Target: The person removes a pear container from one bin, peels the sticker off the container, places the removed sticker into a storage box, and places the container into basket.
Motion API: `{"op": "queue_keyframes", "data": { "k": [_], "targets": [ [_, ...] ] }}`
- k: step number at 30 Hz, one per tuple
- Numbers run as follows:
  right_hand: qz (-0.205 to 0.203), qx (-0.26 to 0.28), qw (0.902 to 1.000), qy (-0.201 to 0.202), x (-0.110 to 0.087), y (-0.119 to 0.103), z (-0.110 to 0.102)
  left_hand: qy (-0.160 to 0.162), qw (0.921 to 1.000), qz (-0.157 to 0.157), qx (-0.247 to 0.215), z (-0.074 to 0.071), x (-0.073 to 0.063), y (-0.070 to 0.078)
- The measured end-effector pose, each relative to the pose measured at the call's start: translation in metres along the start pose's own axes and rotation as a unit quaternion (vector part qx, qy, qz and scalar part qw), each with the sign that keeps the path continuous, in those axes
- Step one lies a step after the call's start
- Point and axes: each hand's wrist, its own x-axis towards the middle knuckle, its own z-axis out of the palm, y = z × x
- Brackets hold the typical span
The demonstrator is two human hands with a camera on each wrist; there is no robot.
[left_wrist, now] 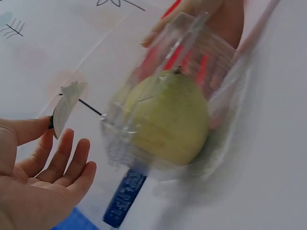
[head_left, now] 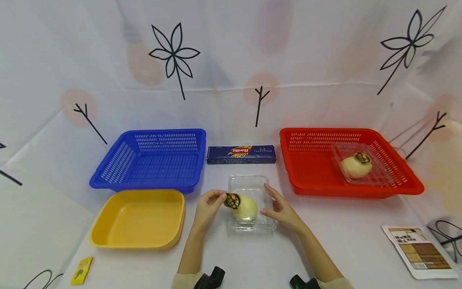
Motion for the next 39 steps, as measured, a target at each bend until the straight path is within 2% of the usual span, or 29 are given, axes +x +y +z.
{"op": "queue_keyframes", "data": {
  "k": [5,10,16,23,27,30,34,36,39],
  "targets": [
    [0.000,0.000,1.0000,-0.002,0.000,0.001,0.000,-0.002,0.9999,0.012,0.001,-0.019,-0.016,0.016],
    [0.005,0.000,1.0000,0.000,0.001,0.001,-0.001,0.029,0.9990,0.032,0.009,-0.044,-0.026,0.029],
    [0.008,-0.002,1.0000,0.000,0.002,-0.001,0.000,0.103,0.9941,0.033,0.016,-0.077,-0.035,0.036],
    [0.007,-0.001,1.0000,-0.001,0.001,0.000,0.000,0.190,0.9802,0.002,0.057,-0.114,-0.042,0.037],
    [0.009,-0.001,1.0000,0.000,0.000,-0.001,0.000,0.222,0.9720,-0.019,0.074,-0.134,-0.043,0.033],
    [0.010,-0.001,0.9999,0.001,0.000,-0.001,0.000,0.230,0.9714,-0.025,0.055,-0.148,-0.042,0.029],
    [0.011,-0.001,0.9999,0.002,0.000,0.000,0.000,0.223,0.9743,-0.021,0.026,-0.165,-0.042,0.025],
    [0.010,-0.003,0.9999,0.001,0.000,0.000,0.000,0.219,0.9752,-0.021,0.027,-0.172,-0.043,0.023],
    [0.009,-0.002,1.0000,0.000,0.000,0.000,0.000,0.214,0.9749,-0.037,0.047,-0.182,-0.043,0.021]
  ]
}}
